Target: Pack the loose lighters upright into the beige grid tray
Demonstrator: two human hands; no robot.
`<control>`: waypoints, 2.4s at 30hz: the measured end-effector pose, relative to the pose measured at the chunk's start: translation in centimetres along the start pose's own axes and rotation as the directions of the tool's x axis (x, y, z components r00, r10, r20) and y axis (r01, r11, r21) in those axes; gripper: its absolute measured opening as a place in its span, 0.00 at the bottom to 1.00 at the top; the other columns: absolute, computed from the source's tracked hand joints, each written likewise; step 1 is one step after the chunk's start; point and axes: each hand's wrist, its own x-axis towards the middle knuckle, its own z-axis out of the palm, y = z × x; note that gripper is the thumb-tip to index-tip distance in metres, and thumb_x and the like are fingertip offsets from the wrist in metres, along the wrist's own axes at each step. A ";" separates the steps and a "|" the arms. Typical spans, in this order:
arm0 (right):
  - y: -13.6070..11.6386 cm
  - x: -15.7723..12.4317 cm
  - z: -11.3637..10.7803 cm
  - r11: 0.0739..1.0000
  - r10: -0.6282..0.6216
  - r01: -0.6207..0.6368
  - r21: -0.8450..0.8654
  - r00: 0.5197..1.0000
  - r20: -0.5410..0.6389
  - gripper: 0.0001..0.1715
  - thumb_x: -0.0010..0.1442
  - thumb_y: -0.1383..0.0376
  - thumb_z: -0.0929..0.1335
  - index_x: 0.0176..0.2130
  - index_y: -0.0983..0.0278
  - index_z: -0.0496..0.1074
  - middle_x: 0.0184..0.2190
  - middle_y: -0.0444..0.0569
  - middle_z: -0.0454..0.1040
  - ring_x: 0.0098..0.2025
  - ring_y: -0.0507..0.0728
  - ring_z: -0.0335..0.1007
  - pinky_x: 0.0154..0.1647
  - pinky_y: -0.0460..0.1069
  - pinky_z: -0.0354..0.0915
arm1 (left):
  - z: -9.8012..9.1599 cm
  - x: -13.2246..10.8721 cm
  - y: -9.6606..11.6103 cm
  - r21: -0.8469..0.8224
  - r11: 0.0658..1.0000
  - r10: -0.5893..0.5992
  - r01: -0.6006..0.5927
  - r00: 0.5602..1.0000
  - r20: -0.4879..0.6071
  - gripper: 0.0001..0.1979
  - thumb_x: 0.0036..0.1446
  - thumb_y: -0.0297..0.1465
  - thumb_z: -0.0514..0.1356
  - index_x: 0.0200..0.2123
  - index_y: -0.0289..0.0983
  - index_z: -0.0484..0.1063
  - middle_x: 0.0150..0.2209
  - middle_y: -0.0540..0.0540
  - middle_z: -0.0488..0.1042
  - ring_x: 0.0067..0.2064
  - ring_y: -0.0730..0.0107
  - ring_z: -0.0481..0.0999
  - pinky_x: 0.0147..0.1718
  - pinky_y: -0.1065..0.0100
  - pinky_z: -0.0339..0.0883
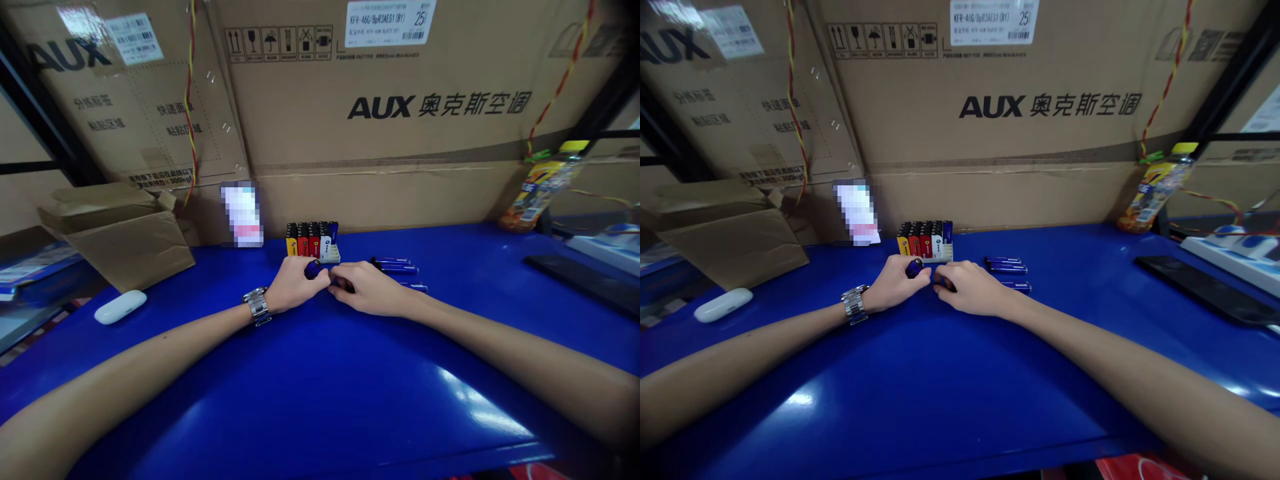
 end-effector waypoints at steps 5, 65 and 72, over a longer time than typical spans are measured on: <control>0.0 0.0 0.0 1.000 0.002 -0.001 -0.006 1.000 0.012 0.05 0.58 0.67 0.64 0.29 0.64 0.64 0.25 0.43 0.65 0.25 0.49 0.56 0.27 0.46 0.51 | 0.1 0.0 -0.1 0.005 1.000 -0.002 0.002 1.000 -0.012 0.15 0.48 0.34 0.54 0.15 0.37 0.52 0.16 0.56 0.51 0.20 0.79 0.50 0.19 0.72 0.43; 7.3 0.8 -3.2 0.879 0.401 -0.185 0.440 0.787 -0.469 0.18 0.54 0.52 0.68 0.31 0.65 0.65 0.23 0.47 0.69 0.19 0.51 0.65 0.21 0.48 0.61 | 0.0 0.2 0.4 -0.149 0.983 -0.086 0.106 0.987 0.133 0.05 0.53 0.31 0.56 0.31 0.35 0.63 0.21 0.52 0.68 0.21 0.78 0.65 0.22 0.73 0.59; 8.5 3.0 -2.1 0.937 0.342 -0.282 0.204 0.858 -0.383 0.14 0.58 0.55 0.65 0.33 0.65 0.68 0.24 0.48 0.72 0.23 0.53 0.67 0.26 0.49 0.61 | 0.0 0.1 0.2 -0.106 0.994 -0.013 0.028 0.991 0.133 0.09 0.56 0.33 0.54 0.26 0.36 0.62 0.20 0.52 0.67 0.21 0.77 0.64 0.21 0.73 0.57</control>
